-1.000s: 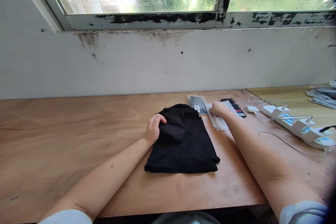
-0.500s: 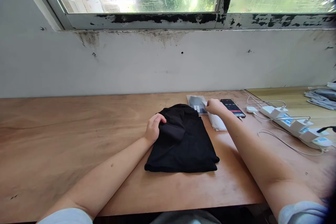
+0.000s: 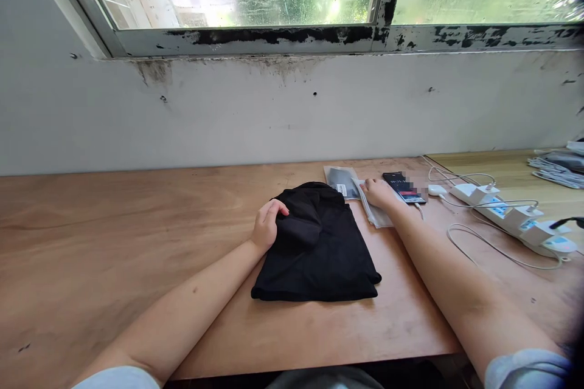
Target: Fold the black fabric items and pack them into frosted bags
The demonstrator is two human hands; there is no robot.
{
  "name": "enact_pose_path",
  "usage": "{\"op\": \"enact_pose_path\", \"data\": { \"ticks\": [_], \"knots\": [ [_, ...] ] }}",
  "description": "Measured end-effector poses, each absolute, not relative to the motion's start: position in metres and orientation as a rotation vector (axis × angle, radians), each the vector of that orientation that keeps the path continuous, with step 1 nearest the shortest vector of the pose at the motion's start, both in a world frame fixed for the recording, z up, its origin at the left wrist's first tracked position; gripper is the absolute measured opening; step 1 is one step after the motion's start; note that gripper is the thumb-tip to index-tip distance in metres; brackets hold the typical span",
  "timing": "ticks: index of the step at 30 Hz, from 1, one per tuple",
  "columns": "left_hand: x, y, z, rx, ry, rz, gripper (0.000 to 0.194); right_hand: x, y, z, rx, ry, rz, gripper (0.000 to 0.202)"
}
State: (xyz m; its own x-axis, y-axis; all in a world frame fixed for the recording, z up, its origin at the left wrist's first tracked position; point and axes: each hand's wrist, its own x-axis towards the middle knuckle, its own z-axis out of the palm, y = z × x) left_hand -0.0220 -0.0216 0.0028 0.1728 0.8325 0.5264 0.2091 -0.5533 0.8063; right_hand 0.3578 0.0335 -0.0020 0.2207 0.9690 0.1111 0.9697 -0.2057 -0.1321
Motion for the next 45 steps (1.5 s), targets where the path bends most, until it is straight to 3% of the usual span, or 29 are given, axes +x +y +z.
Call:
{"op": "enact_pose_path", "data": {
  "ticks": [16, 23, 26, 28, 33, 35, 40, 45],
  "knots": [
    [-0.023, -0.011, 0.007, 1.681, 0.941, 1.391, 0.040, 0.365, 0.043, -0.024, -2.254, -1.764, 0.086, 0.046],
    [-0.034, 0.021, 0.022, 1.660, 1.313, 0.997, 0.019, 0.358, 0.037, -0.006, -2.090, -1.627, -0.156, 0.039],
    [-0.037, 0.021, 0.021, 1.842, 1.397, 0.837, 0.029, 0.342, 0.034, 0.015, -1.862, -1.645, -0.226, 0.031],
    [-0.037, 0.017, 0.020, 1.952, 1.396, 0.777, 0.032, 0.323, 0.029, 0.028, -1.691, -1.754, -0.143, 0.028],
    [-0.032, 0.005, 0.030, 2.086, 1.252, 0.813, 0.011, 0.265, 0.008, 0.042, -1.354, -2.159, 0.327, 0.025],
    [-0.029, 0.001, 0.038, 1.987, 1.119, 0.912, 0.013, 0.248, -0.001, 0.041, -1.238, -2.198, 0.458, 0.035],
    [-0.022, -0.013, 0.061, 1.384, 0.781, 1.026, 0.037, 0.227, -0.018, 0.046, -0.864, -2.086, 0.921, 0.086],
    [-0.017, -0.024, 0.076, 1.109, 0.592, 1.112, 0.043, 0.209, -0.041, 0.068, -0.621, -1.922, 1.356, 0.099]
  ]
}}
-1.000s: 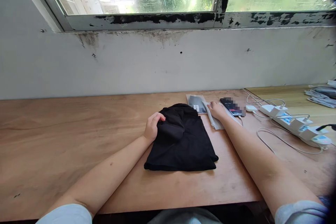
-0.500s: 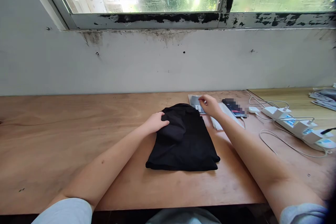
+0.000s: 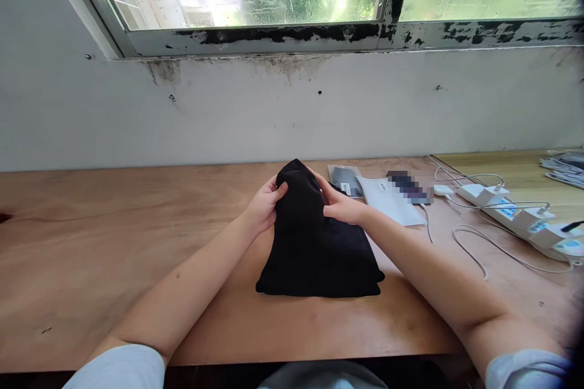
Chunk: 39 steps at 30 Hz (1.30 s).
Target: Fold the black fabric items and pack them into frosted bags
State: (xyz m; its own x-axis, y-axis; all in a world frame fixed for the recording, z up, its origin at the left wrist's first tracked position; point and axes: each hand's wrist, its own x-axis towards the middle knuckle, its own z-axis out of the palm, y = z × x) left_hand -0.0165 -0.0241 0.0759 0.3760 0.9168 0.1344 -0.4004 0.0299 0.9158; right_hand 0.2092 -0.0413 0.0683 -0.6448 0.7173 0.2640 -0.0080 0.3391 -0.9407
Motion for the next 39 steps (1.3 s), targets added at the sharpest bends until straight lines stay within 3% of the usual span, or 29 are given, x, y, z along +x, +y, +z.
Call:
{"op": "enact_pose_path", "data": {
  "ticks": [5, 8, 11, 17, 19, 21, 26, 34, 39],
  "knots": [
    [-0.011, -0.018, 0.075, 1.227, 0.777, 1.318, 0.043, 0.178, -0.050, 0.078, -0.669, -1.687, 1.235, 0.093],
    [-0.013, -0.012, 0.071, 1.382, 1.159, 1.405, 0.048, 0.169, -0.040, 0.080, -0.767, -1.622, 1.042, 0.058],
    [-0.017, -0.017, 0.077, 1.546, 1.322, 1.404, 0.036, 0.168, -0.032, 0.087, -0.939, -1.651, 0.802, 0.034],
    [-0.013, -0.059, 0.105, 2.055, 1.073, 1.070, 0.050, 0.170, -0.043, 0.103, -1.071, -1.843, 0.534, 0.060],
    [-0.014, -0.063, 0.111, 2.058, 1.137, 1.107, 0.039, 0.176, -0.047, 0.109, -1.071, -1.873, 0.532, 0.067],
    [-0.019, -0.058, 0.115, 2.010, 1.151, 1.154, 0.028, 0.188, -0.049, 0.118, -1.094, -1.893, 0.532, 0.063],
    [-0.041, -0.039, 0.133, 1.612, 1.011, 1.192, 0.028, 0.226, -0.053, 0.146, -1.156, -1.847, 0.480, 0.039],
    [-0.067, -0.066, 0.178, 1.401, 0.816, 1.204, 0.033, 0.259, -0.107, 0.192, -1.032, -1.816, 0.464, 0.036],
    [-0.067, -0.054, 0.166, 1.389, 0.803, 1.278, 0.034, 0.276, -0.108, 0.199, -1.081, -1.851, 0.513, 0.033]
  ]
}}
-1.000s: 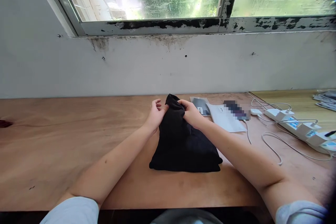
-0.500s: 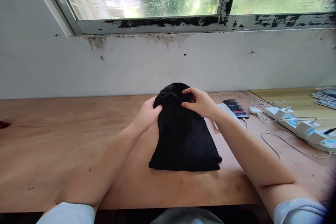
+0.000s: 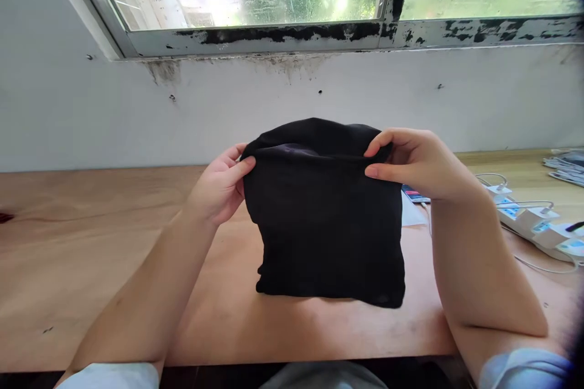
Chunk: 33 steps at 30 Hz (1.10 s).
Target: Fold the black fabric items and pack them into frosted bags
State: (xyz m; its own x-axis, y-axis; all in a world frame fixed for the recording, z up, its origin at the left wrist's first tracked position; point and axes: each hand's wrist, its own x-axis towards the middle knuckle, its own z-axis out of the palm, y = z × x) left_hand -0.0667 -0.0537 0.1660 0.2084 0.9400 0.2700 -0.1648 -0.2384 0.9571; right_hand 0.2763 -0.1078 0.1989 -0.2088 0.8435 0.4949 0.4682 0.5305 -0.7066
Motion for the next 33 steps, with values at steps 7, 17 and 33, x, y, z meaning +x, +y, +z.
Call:
{"op": "enact_pose_path", "data": {
  "ticks": [7, 17, 33],
  "knots": [
    [-0.037, 0.011, 0.068, 1.608, 1.440, 1.172, 0.059, 0.297, -0.017, 0.132, -1.561, -2.170, 0.689, 0.019],
    [-0.012, -0.048, 0.034, 2.600, 1.186, -0.123, 0.085, 0.309, 0.034, 0.049, -2.101, -2.376, 0.105, 0.025],
    [-0.010, -0.071, 0.038, 2.662, 1.098, -0.298, 0.111, 0.289, 0.039, 0.022, -1.902, -2.278, -0.167, 0.034]
  ]
}}
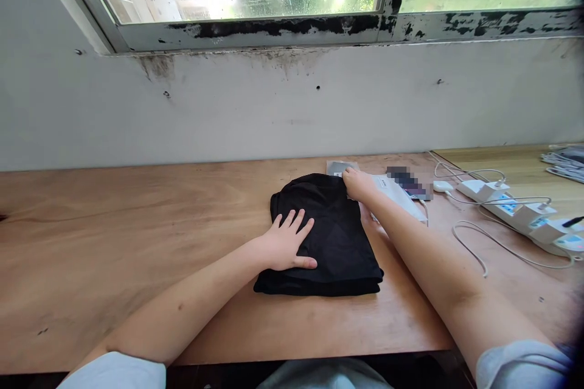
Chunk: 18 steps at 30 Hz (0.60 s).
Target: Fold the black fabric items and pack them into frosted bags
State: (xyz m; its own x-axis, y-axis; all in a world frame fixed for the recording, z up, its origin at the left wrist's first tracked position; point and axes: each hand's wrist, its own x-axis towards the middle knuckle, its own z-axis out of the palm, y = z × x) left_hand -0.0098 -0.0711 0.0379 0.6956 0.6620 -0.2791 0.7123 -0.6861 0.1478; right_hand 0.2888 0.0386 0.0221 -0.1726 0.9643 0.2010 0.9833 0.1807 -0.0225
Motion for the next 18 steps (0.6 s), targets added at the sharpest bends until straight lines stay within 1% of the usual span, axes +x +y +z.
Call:
{"op": "enact_pose_path", "data": {
  "ticks": [2, 6, 8, 13, 18],
  "knots": [
    [-0.009, -0.072, 0.042, 2.648, 1.117, -0.311, 0.109, 0.289, 0.040, 0.021, -1.895, -2.190, -0.163, 0.035],
    [-0.006, -0.080, 0.050, 2.632, 1.150, -0.356, 0.104, 0.289, 0.045, 0.019, -1.842, -1.951, -0.093, 0.016],
    [-0.005, -0.088, 0.053, 2.628, 1.195, -0.360, 0.100, 0.289, 0.048, 0.020, -1.772, -1.823, -0.063, 0.017],
    [-0.003, -0.119, 0.060, 2.698, 1.261, -0.330, 0.079, 0.287, 0.052, 0.027, -1.598, -1.569, 0.019, 0.013],
    [-0.003, -0.133, 0.068, 2.812, 1.225, -0.327, 0.059, 0.271, 0.043, 0.036, -1.475, -1.553, 0.017, 0.011]
  ]
}}
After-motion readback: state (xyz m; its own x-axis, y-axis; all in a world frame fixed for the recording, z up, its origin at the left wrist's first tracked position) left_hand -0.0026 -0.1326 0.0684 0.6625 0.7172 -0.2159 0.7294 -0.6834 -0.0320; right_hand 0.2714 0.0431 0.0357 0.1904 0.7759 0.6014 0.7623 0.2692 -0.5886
